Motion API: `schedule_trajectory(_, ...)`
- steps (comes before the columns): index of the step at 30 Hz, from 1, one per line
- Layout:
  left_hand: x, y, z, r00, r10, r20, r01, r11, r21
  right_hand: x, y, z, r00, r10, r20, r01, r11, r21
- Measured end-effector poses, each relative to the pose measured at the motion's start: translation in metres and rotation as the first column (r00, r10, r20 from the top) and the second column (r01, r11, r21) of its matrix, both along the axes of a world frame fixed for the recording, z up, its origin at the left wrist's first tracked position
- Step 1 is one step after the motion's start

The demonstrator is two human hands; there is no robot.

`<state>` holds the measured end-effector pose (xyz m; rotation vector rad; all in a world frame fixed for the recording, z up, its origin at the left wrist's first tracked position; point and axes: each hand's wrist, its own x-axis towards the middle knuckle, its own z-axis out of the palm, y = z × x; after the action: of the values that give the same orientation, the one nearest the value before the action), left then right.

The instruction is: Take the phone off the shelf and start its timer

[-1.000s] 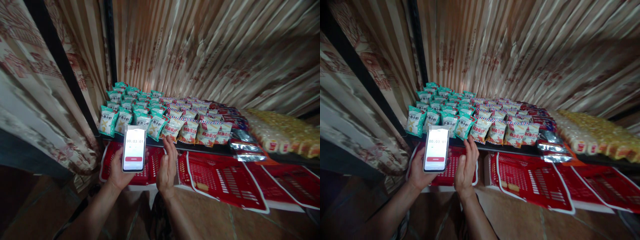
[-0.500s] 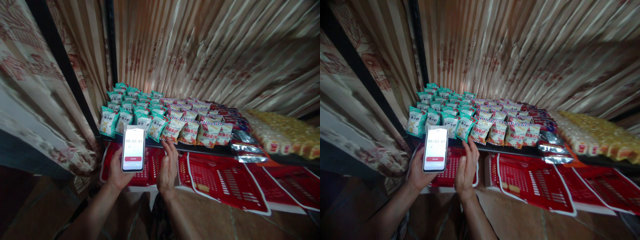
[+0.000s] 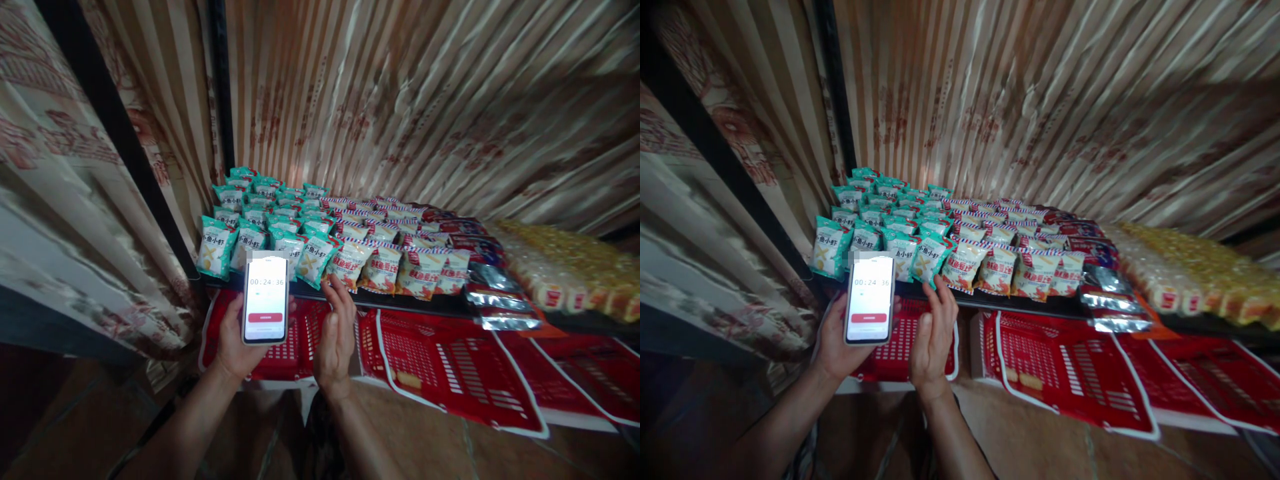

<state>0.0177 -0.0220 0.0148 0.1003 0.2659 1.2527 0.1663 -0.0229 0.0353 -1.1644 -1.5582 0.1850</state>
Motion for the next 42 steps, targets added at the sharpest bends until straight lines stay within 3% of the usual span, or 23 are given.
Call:
schedule_trajectory(21,-0.006,0.009,0.005,1.0,-0.015,0.006,0.015,1.0,-0.01,-0.004,0.009,-0.003,1.0,0.021,-0.001,-0.021,1.0,-0.006)
schedule_trajectory(42,0.009,-0.009,0.009,1.0,0.011,-0.017,-0.012,0.998,-0.054,0.003,-0.011,0.001,1.0,0.002,0.009,-0.002,1.0,-0.031)
